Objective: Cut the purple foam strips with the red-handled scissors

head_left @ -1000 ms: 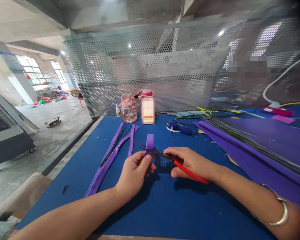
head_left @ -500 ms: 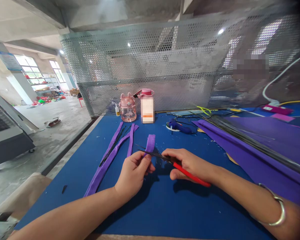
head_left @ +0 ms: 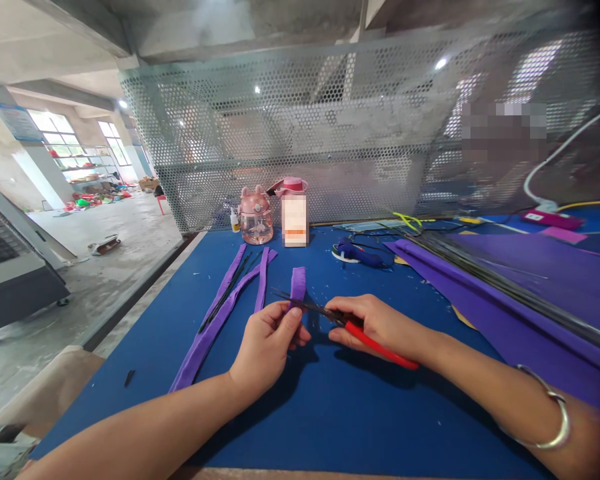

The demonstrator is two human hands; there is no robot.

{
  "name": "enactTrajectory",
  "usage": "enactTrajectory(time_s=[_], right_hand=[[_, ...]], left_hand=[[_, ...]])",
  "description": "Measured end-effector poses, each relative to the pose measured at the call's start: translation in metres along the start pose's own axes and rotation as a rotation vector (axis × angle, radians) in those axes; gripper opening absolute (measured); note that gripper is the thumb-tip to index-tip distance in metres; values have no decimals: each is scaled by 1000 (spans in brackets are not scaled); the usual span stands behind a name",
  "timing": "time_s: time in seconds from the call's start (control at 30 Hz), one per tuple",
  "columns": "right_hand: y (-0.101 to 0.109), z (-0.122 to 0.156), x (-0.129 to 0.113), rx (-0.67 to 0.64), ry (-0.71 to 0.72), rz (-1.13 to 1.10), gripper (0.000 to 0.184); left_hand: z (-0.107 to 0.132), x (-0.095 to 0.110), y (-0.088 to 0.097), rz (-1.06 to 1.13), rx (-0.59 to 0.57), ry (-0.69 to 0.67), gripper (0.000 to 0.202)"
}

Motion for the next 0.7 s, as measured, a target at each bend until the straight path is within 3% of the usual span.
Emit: enactTrajectory(time_s=[0.43, 0.6, 0.7], right_hand=[[3, -1, 2, 33, 11, 30, 24], [4, -1, 2, -30, -23, 72, 51], [4, 0, 1, -50, -9, 82, 56]], left_hand=[[-2, -4, -1, 62, -1, 40, 45], [-2, -4, 3, 56, 29, 5, 42], [-2, -2, 4, 40, 48, -25, 40]])
Point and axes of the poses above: each hand's wrist, its own z-axis away from the middle knuckle, its own y-axis out of the back of the hand, x = y × z, the point moved 6 cm from there along -z, towards the middle knuckle, and after that the axes turned 9 degrees about -y, right-handed, at the moved point
